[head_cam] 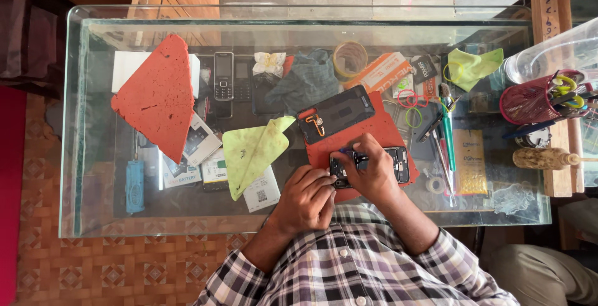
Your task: The person disassembles a smartphone on a glass table by removing the back panel and then using a small tool to detach internal components.
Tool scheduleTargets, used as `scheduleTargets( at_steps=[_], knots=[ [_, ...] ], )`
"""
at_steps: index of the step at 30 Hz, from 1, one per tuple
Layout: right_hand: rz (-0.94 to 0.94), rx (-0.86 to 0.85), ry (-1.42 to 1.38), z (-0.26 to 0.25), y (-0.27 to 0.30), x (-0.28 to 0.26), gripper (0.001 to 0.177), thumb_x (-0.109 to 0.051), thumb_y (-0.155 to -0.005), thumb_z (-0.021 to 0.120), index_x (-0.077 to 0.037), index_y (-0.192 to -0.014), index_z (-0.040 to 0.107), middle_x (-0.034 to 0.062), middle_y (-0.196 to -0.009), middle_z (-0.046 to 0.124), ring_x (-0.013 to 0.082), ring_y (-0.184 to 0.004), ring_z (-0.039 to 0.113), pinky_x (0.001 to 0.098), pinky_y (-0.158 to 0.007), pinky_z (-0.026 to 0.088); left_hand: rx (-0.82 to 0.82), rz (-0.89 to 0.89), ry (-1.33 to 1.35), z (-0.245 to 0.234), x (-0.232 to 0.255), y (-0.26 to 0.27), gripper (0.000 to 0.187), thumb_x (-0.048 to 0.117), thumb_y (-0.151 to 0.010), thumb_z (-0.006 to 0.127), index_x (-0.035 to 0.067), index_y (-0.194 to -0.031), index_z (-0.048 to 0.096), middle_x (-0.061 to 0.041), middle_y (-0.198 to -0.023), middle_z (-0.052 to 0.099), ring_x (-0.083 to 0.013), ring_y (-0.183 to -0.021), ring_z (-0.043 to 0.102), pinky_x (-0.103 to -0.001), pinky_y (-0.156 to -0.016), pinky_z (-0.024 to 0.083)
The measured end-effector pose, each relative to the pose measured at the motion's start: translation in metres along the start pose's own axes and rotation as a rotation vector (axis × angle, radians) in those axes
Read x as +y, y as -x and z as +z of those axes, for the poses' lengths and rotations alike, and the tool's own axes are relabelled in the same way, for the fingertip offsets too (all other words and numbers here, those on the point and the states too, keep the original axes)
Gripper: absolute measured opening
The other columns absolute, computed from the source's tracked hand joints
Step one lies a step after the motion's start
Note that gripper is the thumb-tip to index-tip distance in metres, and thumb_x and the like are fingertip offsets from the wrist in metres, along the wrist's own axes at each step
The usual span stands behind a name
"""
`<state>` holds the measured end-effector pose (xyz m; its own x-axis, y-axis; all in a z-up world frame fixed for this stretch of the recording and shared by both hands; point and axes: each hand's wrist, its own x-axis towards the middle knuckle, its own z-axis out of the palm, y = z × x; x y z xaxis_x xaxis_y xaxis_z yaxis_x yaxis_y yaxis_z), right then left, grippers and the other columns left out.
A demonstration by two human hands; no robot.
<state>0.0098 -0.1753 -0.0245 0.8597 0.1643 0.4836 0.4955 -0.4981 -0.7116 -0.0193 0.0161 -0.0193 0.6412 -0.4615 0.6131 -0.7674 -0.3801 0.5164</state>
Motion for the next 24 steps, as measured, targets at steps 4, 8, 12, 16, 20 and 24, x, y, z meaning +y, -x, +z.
scheduleTargets(
  at_steps=[4,8,12,16,20,24],
  knots=[
    [-0.13,-0.043,-0.075,-0.002,0.0,-0.001,0.049,0.009,-0.09,0.072,-0.005,-0.121,0.037,0.0214,-0.102,0.068,0.0376,-0.092,0.073,0.0445,-0.075,0.058,-0.009,-0.006,-0.01,0.0,0.0,0.0,0.01,0.0,-0.078,0.07,-0.005,-0.087,0.068,-0.017,-0.097,0.073,-0.0297,-0.097,0.068,-0.044,-0.089,0.054],
    [0.312,-0.127,0.139,0.004,0.01,0.006,0.049,0.0,-0.09,0.088,-0.011,-0.105,0.043,0.0163,-0.088,0.069,0.0362,-0.085,0.074,0.041,-0.065,0.057,-0.047,0.006,-0.021,0.0,0.001,-0.001,0.009,0.0,-0.075,0.068,-0.004,-0.083,0.068,-0.017,-0.096,0.073,-0.0295,-0.092,0.067,-0.044,-0.086,0.053],
    [0.126,0.151,-0.297,0.0,0.004,0.002,0.046,0.003,-0.093,0.07,0.0,-0.122,0.034,0.0154,-0.103,0.061,0.0177,-0.092,0.071,0.034,-0.075,0.062,-0.041,0.002,-0.053,0.0,0.004,-0.003,0.012,0.002,-0.076,0.069,-0.005,-0.087,0.069,-0.017,-0.099,0.073,-0.0299,-0.093,0.066,-0.044,-0.087,0.052],
    [0.437,-0.046,-0.166,-0.045,0.019,-0.021,0.027,0.003,-0.09,0.063,0.001,-0.115,0.051,0.0097,-0.086,0.067,0.0145,-0.072,0.065,0.0346,-0.063,0.054,-0.043,0.004,-0.013,-0.007,0.009,-0.002,0.011,0.003,-0.081,0.071,-0.004,-0.09,0.069,-0.017,-0.105,0.073,-0.0299,-0.095,0.066,-0.044,-0.088,0.052],
    [0.268,-0.22,0.006,-0.056,0.036,-0.032,0.029,0.0,-0.08,0.073,-0.002,-0.108,0.068,0.0086,-0.088,0.071,0.0192,-0.077,0.076,0.0314,-0.064,0.061,-0.085,-0.08,0.035,-0.006,0.008,-0.001,0.005,0.001,-0.084,0.071,-0.001,-0.088,0.069,-0.012,-0.107,0.075,-0.0275,-0.095,0.066,-0.042,-0.085,0.051],
    [0.267,-0.25,0.162,-0.048,0.042,-0.03,0.022,-0.007,-0.079,0.081,-0.007,-0.1,0.075,0.0065,-0.087,0.073,0.0265,-0.069,0.072,0.0352,-0.057,0.056,-0.123,-0.088,0.013,-0.006,0.009,0.004,0.008,0.001,-0.082,0.071,-0.002,-0.089,0.069,-0.012,-0.109,0.076,-0.0271,-0.092,0.066,-0.041,-0.085,0.051]
  ],
)
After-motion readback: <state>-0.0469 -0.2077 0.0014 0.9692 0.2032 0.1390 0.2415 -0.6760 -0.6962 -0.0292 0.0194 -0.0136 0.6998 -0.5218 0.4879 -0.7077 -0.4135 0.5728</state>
